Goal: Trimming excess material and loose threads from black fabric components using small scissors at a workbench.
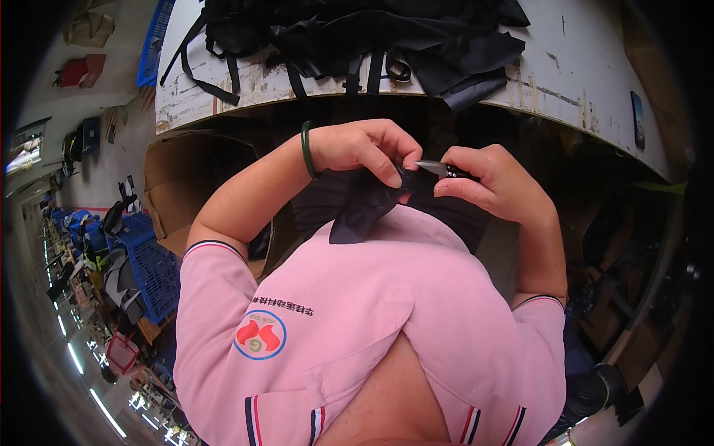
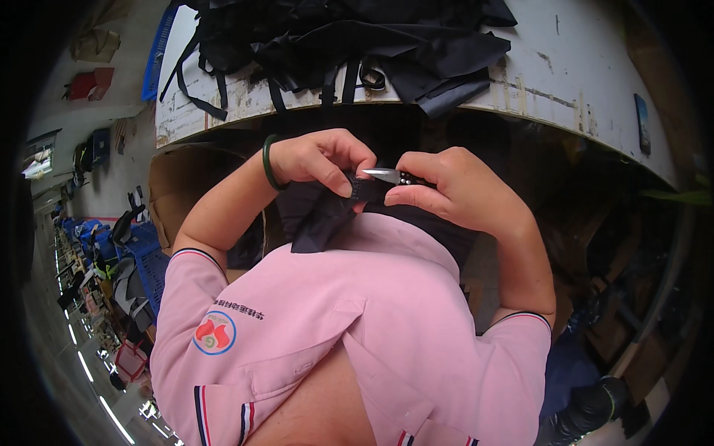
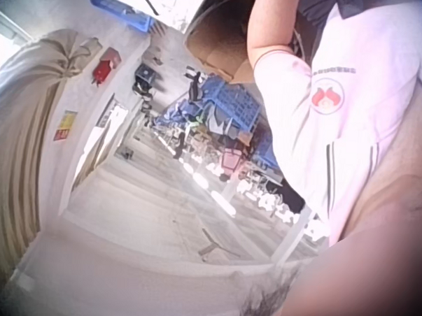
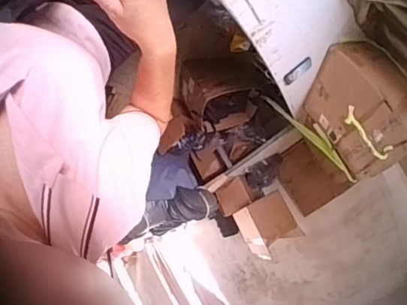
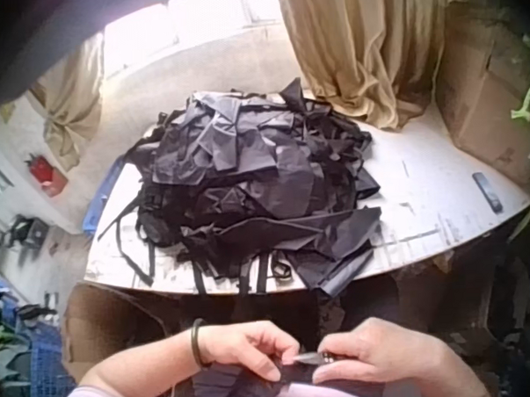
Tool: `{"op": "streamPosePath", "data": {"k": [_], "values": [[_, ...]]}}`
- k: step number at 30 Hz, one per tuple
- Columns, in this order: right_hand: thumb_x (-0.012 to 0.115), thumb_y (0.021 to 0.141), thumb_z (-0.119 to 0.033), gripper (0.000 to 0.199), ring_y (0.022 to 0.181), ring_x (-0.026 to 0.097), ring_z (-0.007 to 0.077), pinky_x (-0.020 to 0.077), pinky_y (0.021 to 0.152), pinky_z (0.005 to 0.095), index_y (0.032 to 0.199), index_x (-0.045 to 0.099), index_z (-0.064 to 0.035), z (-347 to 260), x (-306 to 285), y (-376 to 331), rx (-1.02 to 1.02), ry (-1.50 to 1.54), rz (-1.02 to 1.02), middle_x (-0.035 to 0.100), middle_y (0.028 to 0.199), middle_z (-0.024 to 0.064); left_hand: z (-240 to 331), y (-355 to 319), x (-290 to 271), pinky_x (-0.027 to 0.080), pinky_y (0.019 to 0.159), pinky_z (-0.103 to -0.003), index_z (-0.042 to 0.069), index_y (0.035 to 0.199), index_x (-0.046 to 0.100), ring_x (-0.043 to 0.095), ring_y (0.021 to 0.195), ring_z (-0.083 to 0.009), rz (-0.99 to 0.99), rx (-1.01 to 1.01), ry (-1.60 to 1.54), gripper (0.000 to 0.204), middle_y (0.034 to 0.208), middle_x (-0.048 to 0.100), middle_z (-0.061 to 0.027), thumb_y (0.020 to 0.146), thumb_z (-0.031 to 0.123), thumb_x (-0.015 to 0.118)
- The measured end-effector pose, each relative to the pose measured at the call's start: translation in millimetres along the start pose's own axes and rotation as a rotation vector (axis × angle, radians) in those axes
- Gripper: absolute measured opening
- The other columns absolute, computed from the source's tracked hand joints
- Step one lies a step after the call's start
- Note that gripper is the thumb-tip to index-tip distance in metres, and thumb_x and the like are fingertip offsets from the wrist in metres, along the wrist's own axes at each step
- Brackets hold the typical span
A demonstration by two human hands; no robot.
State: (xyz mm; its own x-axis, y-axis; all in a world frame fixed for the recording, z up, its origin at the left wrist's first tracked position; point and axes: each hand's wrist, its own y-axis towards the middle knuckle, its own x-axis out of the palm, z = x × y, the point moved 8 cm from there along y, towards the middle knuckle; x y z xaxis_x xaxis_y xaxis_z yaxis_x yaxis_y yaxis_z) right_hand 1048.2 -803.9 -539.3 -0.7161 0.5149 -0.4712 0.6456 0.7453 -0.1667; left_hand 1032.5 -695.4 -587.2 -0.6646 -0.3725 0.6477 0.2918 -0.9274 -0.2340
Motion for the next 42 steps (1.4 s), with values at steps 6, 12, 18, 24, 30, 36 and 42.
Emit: {"op": "streamPosePath", "data": {"k": [6,12,18,24,30,36,42], "values": [[0.074,0.076,-0.029,0.033,0.046,0.05,0.0181,0.0378,0.046,0.0276,0.082,0.055,-0.003,7,-14,-13,0.134,-0.006,0.451,0.053,0.057,0.0076,17,-5,-26,0.047,0.075,-0.021,0.0,0.088,0.059,0.061,0.082,-0.0104,0.384,0.364,0.072,0.008,0.09,0.066,-0.0084,0.082,0.003,0.062],[0.076,0.074,-0.026,0.032,0.05,0.057,0.0216,0.0416,0.046,0.0275,0.087,0.057,-0.0041,-14,-7,-3,-0.019,-0.303,0.499,0.058,0.062,0.0076,27,-13,-25,0.048,0.075,-0.021,-0.001,0.094,0.06,0.06,0.084,-0.01,0.56,0.578,0.058,0.012,0.093,0.064,-0.0061,0.083,0.002,0.062],[0.072,0.077,-0.033,0.033,0.051,0.058,0.0275,0.0423,0.047,0.0325,0.082,0.055,-0.0051,-11,-11,-1,0.043,-0.174,0.453,0.058,0.061,0.0096,30,-16,-20,0.047,0.078,-0.022,-0.002,0.095,0.061,0.06,0.086,-0.0101,0.529,0.595,0.062,0.013,0.094,0.064,-0.0059,0.083,0.001,0.062],[0.073,0.077,-0.03,0.032,0.049,0.055,0.0249,0.0398,0.048,0.0305,0.08,0.056,-0.0037,3,-9,-2,0.143,0.035,0.361,0.055,0.058,0.0092,26,-15,-22,0.047,0.074,-0.02,-0.001,0.095,0.062,0.058,0.083,-0.008,0.541,0.568,0.075,0.014,0.091,0.063,-0.0044,0.082,0.001,0.063],[0.073,0.077,-0.032,0.034,0.049,0.054,0.0241,0.0399,0.048,0.0305,0.081,0.056,-0.0036,-2,-10,-2,0.147,-0.047,0.366,0.055,0.058,0.0091,23,-17,-24,0.045,0.072,-0.018,0.0,0.095,0.062,0.057,0.082,-0.0062,0.579,0.567,0.098,0.014,0.09,0.063,-0.0033,0.082,0.001,0.063],[0.072,0.077,-0.033,0.033,0.05,0.055,0.0246,0.0406,0.048,0.0308,0.081,0.055,-0.0045,0,-9,-1,0.147,-0.027,0.355,0.055,0.058,0.0091,24,-17,-23,0.045,0.071,-0.018,0.0,0.096,0.062,0.057,0.082,-0.0063,0.562,0.601,0.106,0.014,0.092,0.063,-0.003,0.082,0.0,0.063],[0.07,0.078,-0.036,0.034,0.052,0.058,0.0271,0.0426,0.047,0.0325,0.081,0.054,-0.0056,-9,-12,0,0.075,-0.158,0.41,0.057,0.059,0.009,26,-15,-19,0.047,0.075,-0.02,-0.001,0.097,0.062,0.058,0.086,-0.0079,0.523,0.62,0.104,0.015,0.094,0.063,-0.0037,0.083,-0.001,0.062]]}}
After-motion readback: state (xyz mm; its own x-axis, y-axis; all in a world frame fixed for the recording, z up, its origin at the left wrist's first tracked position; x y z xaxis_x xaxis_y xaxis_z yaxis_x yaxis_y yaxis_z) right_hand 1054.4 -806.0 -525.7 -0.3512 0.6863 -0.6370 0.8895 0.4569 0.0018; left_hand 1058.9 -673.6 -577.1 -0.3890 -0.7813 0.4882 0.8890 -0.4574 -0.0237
